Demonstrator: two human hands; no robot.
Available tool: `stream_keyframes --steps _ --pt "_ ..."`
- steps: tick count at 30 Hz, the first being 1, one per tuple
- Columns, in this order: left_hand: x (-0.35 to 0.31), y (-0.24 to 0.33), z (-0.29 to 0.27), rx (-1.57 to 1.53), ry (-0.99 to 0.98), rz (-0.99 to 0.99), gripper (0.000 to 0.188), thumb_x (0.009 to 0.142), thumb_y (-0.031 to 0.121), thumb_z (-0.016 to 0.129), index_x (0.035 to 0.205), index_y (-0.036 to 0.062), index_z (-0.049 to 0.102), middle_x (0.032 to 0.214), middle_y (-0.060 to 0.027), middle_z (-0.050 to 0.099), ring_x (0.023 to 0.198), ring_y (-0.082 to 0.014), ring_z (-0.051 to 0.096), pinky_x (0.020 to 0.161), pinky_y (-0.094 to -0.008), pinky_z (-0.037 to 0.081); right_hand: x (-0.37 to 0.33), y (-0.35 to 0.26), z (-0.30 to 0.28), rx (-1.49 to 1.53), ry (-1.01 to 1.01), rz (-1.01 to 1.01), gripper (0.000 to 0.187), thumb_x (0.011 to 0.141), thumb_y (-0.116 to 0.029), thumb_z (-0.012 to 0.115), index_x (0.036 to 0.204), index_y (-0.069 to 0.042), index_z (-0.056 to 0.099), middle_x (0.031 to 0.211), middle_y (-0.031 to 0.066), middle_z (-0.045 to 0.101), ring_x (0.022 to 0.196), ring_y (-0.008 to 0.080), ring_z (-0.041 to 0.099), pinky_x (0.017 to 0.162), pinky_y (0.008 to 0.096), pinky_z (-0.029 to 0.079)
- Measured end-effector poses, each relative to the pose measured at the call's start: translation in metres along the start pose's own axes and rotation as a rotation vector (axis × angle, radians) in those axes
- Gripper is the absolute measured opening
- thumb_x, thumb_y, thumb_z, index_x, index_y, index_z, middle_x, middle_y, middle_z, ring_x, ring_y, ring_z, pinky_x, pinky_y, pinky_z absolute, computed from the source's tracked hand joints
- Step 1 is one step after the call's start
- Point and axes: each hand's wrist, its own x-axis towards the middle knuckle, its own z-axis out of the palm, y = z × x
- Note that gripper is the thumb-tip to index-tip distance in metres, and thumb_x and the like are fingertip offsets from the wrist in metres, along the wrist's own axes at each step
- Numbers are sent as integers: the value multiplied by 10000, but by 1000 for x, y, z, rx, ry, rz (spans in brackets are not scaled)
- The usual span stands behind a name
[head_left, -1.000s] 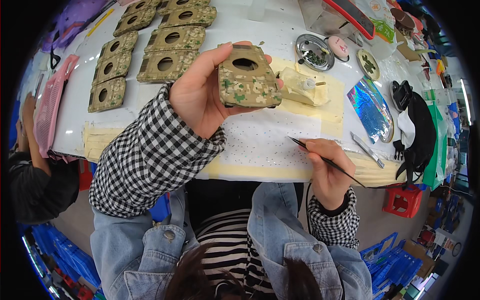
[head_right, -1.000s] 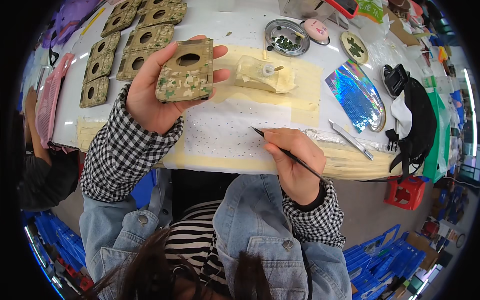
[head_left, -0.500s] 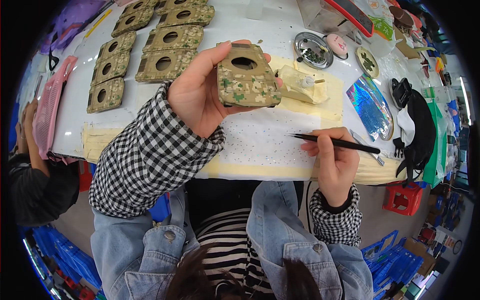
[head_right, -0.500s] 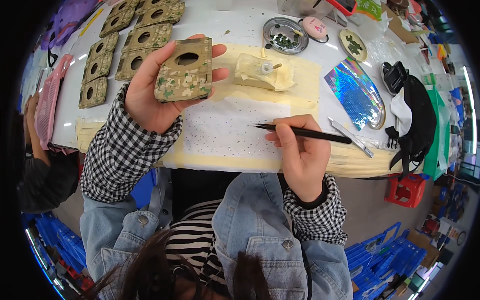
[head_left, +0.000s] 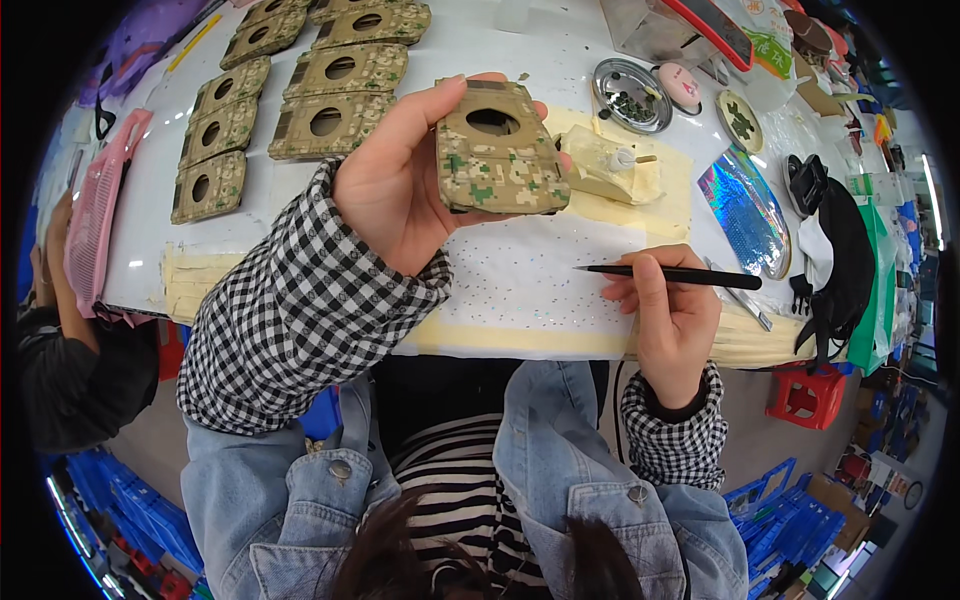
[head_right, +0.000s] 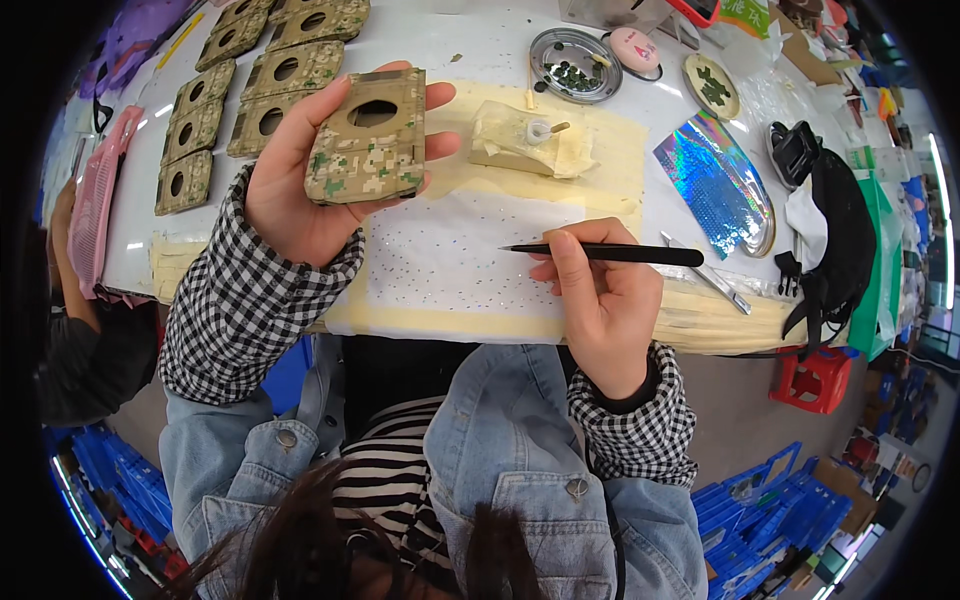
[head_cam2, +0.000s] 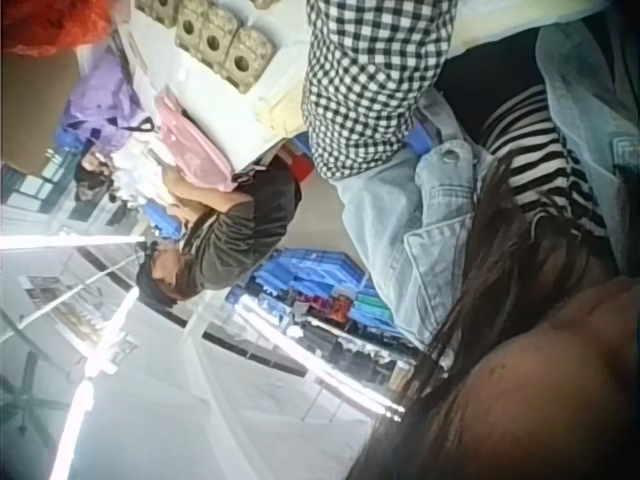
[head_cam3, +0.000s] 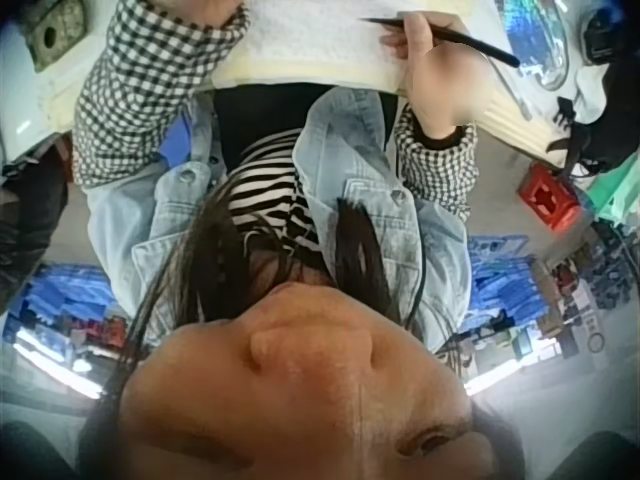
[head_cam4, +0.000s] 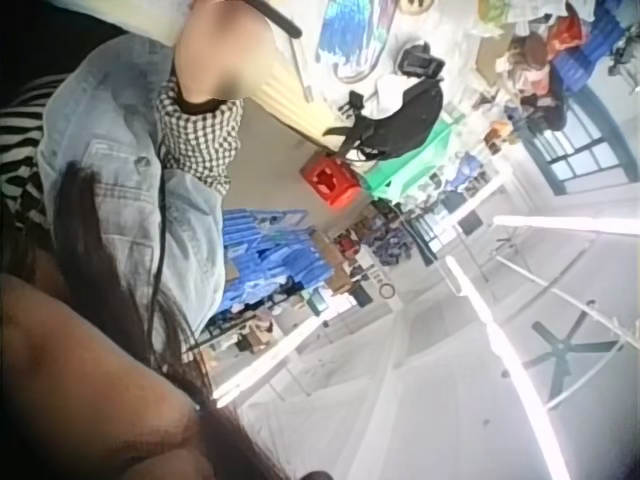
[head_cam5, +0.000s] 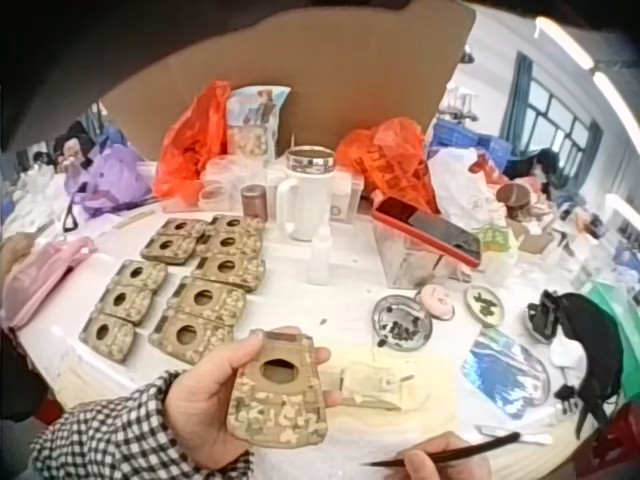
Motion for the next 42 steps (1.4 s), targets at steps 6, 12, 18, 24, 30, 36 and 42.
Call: stream_keyframes --steps 6,12,18,24,30,36,42 --pt "1 0 -1 11 -7 -1 438 959 303 274 1275 16 371 1308 -236 383 1103 -384 503 783 -386 559 0 1 0 -29 -9 -14 156 909 -121 515 872 29 541 743 72 619 637 92 596 547 183 433" --pt "0 1 0 17 -7 -3 439 960 303 270 1277 15 368 1315 -238 373 1116 -387 491 785 -388 559 0 1 -1 -43 -28 -33 172 922 -138 487 886 24 533 758 99 630 625 110 598 535 188 422" --pt "0 0 -1 10 -15 -7 438 960 304 267 1278 22 372 1323 -237 366 1129 -389 480 804 -389 550 0 0 -1 2 -17 -16 158 904 -122 529 865 31 547 763 73 631 636 77 575 550 181 423" --pt "0 0 -1 17 -7 -11 437 960 306 269 1278 26 377 1326 -230 368 1131 -387 479 815 -391 543 0 1 -1 -35 -35 -36 180 925 -144 482 880 22 533 766 102 632 627 103 586 546 192 422" --pt "0 1 -1 25 -5 -11 440 962 305 263 1280 22 374 1320 -228 374 1131 -386 480 814 -390 544 -1 2 -2 0 -33 -65 164 916 -132 499 895 27 534 796 98 623 665 111 597 576 201 438" --pt "0 1 1 34 27 -6 444 962 302 263 1282 12 367 1320 -232 372 1131 -390 478 807 -386 548 -3 -2 5 65 -56 -119 120 887 -80 543 912 38 541 809 81 607 702 113 606 617 203 463" --pt "0 1 -1 30 6 -6 448 960 307 273 1282 10 363 1320 -234 369 1132 -393 477 806 -388 547 3 -1 12 -25 -111 -87 133 892 -84 532 887 48 547 779 88 612 664 114 602 585 201 463"
